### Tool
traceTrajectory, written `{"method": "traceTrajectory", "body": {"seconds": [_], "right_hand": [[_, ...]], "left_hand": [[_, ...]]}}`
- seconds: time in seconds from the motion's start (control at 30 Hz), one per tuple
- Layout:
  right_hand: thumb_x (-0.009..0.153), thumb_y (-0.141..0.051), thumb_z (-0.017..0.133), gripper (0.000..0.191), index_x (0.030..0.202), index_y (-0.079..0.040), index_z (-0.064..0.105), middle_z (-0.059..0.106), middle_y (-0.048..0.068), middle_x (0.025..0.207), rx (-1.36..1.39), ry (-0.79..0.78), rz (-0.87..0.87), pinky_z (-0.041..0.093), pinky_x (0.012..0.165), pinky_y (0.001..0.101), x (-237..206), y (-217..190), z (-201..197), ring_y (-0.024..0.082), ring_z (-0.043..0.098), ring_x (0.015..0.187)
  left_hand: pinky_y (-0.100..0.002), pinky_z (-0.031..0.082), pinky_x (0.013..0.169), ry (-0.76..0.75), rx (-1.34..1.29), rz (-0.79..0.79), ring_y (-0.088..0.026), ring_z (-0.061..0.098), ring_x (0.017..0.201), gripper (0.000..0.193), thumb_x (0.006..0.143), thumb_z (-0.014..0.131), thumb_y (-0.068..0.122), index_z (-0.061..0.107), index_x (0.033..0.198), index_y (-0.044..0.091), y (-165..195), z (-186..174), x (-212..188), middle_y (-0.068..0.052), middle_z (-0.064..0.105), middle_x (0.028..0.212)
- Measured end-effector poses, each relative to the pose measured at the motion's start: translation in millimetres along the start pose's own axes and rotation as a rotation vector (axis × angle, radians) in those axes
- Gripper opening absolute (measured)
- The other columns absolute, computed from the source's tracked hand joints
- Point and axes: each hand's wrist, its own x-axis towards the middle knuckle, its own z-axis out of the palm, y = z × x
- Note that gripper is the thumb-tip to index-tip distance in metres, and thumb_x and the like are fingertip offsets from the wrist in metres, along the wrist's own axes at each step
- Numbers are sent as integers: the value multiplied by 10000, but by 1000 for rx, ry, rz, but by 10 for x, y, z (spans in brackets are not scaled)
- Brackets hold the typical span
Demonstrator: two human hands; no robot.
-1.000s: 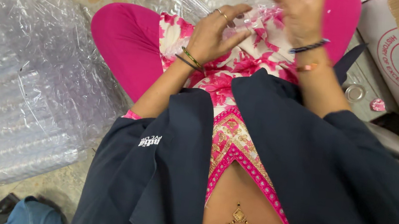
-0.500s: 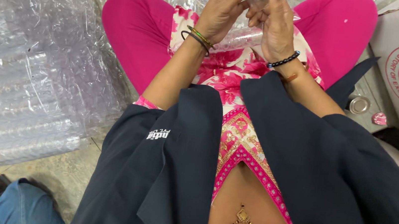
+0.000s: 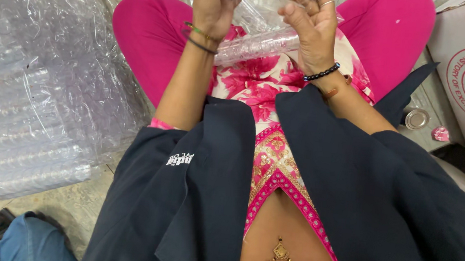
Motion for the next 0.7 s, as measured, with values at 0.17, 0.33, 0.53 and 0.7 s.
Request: {"method": "traceTrajectory", "body": {"seconds": [0.17, 0.33, 0.53, 0.7], "right_hand": [[1054, 21, 803, 499, 1401, -107, 469, 565, 94, 1404, -75, -77, -152, 533, 1099, 335, -24, -18, 21, 190, 627, 1248], [1104, -146, 727, 449, 1470, -72, 477, 606, 79, 1386, -49, -104, -43, 546, 1036, 301, -36, -71, 51, 150, 645, 1202], [1166, -397, 584, 467, 1445, -23, 555, 695, 82, 1076, -158, -90, -18, 519, 869, 261, -32, -73, 63, 116, 646, 950], [1134, -288, 650, 369, 1402, -82, 502, 641, 42, 1064, -154, -51, -154, 512, 833, 253, -53, -5, 85, 104, 617, 934]], "left_hand": [[-284, 525, 731, -41, 503, -187, -85, 636, 797, 283, 892, 804, 243, 718, 1122, 103, -73, 433, -306, 33, 710, 947], [-317, 548, 795, -107, 266, -237, -108, 609, 801, 228, 980, 782, 240, 697, 1120, 82, 25, 707, -339, 14, 657, 924], [-344, 555, 862, -220, 172, -290, -115, 641, 906, 197, 996, 750, 199, 665, 1145, 101, -30, 452, -276, 26, 653, 989], [-384, 567, 917, -108, -264, -212, -215, 687, 960, 222, 1027, 612, 271, 661, 1047, 55, -272, -43, -14, -73, 713, 992]]}}
